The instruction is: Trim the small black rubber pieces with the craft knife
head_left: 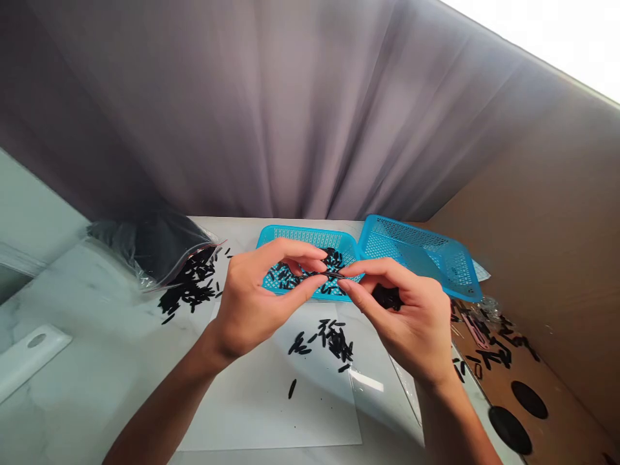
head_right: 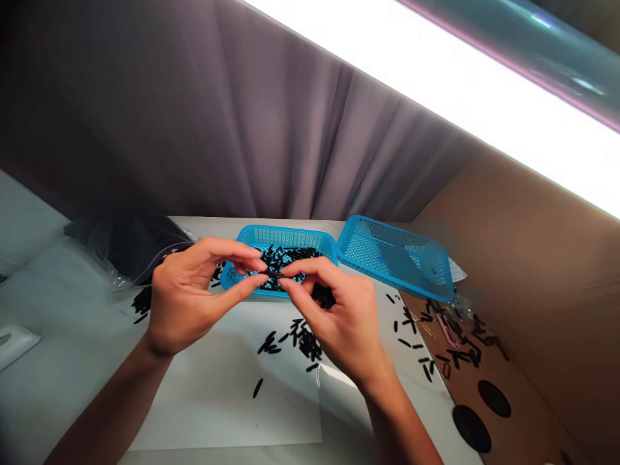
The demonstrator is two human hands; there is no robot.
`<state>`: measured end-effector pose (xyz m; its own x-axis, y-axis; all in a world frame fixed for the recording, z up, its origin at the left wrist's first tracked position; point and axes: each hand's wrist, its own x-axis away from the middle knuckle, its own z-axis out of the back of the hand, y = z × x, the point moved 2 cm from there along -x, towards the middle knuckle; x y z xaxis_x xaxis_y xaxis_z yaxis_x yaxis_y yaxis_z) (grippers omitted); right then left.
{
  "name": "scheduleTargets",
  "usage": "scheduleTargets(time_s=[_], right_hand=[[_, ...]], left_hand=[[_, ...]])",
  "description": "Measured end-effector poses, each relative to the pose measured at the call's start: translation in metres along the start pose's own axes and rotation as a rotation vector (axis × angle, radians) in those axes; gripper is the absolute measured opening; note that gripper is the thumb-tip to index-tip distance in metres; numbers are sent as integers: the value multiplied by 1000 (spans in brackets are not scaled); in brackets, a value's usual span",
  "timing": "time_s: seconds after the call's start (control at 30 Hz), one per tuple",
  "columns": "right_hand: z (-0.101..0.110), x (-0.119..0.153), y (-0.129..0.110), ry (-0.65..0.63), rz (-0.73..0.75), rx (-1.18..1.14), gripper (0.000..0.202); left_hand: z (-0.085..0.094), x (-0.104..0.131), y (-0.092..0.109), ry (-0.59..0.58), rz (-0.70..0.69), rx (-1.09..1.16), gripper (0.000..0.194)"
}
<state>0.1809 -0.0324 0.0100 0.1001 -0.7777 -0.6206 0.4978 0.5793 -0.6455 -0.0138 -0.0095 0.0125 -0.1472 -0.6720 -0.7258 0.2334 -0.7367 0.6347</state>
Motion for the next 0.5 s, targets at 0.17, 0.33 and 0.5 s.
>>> scheduleTargets(time_s=[0.17, 0.33, 0.5], right_hand=[[1, 2, 0, -2, 16, 10, 15], [1, 2, 0, 3, 25, 6, 15], [2, 2, 0, 3, 16, -2, 14]], left_hand=[[0, 0, 0, -13, 2, -16, 27], [0, -1, 3, -7, -21, -2, 27], [1, 1, 6, 7, -31, 8, 28]])
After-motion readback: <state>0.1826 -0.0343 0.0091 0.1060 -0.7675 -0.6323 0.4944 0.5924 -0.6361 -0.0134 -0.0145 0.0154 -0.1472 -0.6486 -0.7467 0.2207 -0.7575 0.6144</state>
